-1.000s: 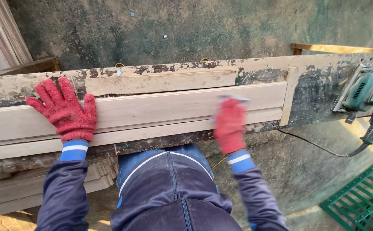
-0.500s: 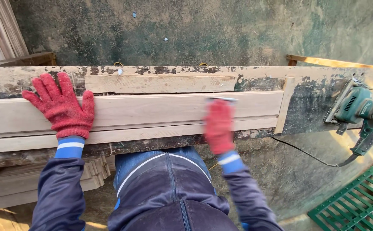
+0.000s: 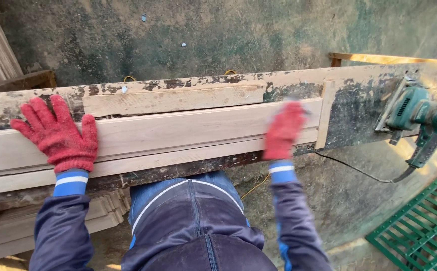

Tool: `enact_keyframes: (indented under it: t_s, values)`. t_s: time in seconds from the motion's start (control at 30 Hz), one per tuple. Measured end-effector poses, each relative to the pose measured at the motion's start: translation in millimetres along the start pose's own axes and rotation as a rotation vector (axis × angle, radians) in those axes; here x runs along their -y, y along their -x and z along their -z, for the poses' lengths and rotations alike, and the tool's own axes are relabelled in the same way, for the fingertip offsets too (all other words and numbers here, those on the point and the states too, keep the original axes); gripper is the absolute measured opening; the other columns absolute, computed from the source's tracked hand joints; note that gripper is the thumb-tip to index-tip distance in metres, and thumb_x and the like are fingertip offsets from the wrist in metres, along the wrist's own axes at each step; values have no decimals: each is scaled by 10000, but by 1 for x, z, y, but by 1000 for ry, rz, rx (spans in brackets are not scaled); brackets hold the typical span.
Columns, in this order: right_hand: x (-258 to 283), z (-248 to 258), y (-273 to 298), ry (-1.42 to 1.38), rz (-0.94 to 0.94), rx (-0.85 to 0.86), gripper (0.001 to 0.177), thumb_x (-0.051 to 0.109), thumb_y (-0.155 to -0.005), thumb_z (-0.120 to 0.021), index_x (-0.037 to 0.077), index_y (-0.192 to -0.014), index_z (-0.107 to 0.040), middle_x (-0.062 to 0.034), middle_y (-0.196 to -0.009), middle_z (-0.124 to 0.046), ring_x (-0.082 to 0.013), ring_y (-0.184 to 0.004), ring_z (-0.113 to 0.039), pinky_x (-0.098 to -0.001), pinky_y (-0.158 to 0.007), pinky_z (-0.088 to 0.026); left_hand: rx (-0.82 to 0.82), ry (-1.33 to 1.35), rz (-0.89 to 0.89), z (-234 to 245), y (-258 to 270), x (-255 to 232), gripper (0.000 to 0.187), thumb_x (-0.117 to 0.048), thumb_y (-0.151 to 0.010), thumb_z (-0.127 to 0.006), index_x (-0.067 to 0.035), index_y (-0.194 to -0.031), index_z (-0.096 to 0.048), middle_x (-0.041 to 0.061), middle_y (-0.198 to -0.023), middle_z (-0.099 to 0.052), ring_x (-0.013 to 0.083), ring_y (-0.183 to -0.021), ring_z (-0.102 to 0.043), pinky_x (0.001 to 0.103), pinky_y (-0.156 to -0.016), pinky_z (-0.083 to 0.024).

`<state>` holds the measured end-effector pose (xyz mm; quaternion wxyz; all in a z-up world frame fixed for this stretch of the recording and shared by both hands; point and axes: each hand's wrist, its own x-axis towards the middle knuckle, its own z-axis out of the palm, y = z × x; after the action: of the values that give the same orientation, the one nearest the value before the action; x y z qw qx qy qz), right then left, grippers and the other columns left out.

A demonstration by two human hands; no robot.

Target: Sanding a piece of wood trim using an orbital sander and manual sandpaper.

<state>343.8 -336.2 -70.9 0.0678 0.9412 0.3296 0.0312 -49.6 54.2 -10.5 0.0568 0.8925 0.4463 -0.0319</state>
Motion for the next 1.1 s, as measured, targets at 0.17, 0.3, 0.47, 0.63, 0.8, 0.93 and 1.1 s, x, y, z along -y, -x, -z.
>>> enact_keyframes:
  t_s: [0.17,0.3,0.47,0.63,0.8,0.93,1.1]
  values:
    - [109,41,37,-397,527,-90,628,387,-1153,-337,229,-1688,-50,23,-1754,55,-177,-1630,25,-397,-1359,31,-13,-15,-19,-9,2,8,793,-503,-1260,-640,-89,-1769,-196,180,-1722,31,446,-1597,41,753,-1242,59]
    - [-11,1,11,-1,298,105,606,254,-1094,-340,48,-1641,-182,-141,-1719,-138,-266,-1601,-149,-497,-1318,-107,13,5,-6,-2,3,2,792,-462,-1247,-671,-73,-1764,-214,195,-1716,22,474,-1589,28,756,-1236,48]
    - [-19,32,-11,885,209,184,239,201,-927,-650,77,-1129,-612,-272,-1495,-457,-394,-1408,-451,-482,-1241,-345,7,-3,4,0,0,1,776,-472,-1262,-654,-67,-1772,-233,214,-1702,27,476,-1575,34,770,-1228,38]
    - [80,51,57,-340,388,-45,554,213,-1100,-407,174,-1627,-244,-70,-1729,-111,-248,-1618,-107,-467,-1354,-78,-49,52,-26,4,2,-3,767,-423,-1214,-661,6,-1769,-350,222,-1698,-9,490,-1555,16,775,-1201,35]
    - [-68,10,22,-137,132,-102,705,89,-1028,-577,95,-1646,-236,-119,-1711,-247,-338,-1535,-365,-484,-1270,-350,-4,56,-28,5,0,-2,772,-442,-1240,-651,-30,-1760,-258,227,-1704,-2,489,-1572,18,758,-1213,60]
    - [-49,43,11,-195,-273,181,504,220,-1067,-356,7,-1524,-358,-177,-1625,-331,-337,-1467,-347,-398,-1211,-302,0,62,-37,11,-2,-6,761,-395,-1224,-656,7,-1748,-277,259,-1690,-19,543,-1552,-11,794,-1183,37]
    - [-21,52,20,-352,-298,274,589,404,-1088,-248,94,-1586,-310,-136,-1690,-217,-302,-1573,-170,-450,-1279,-59,-26,47,-55,4,-1,0,763,-388,-1237,-688,-19,-1751,-262,243,-1699,-9,527,-1566,-2,791,-1201,36]
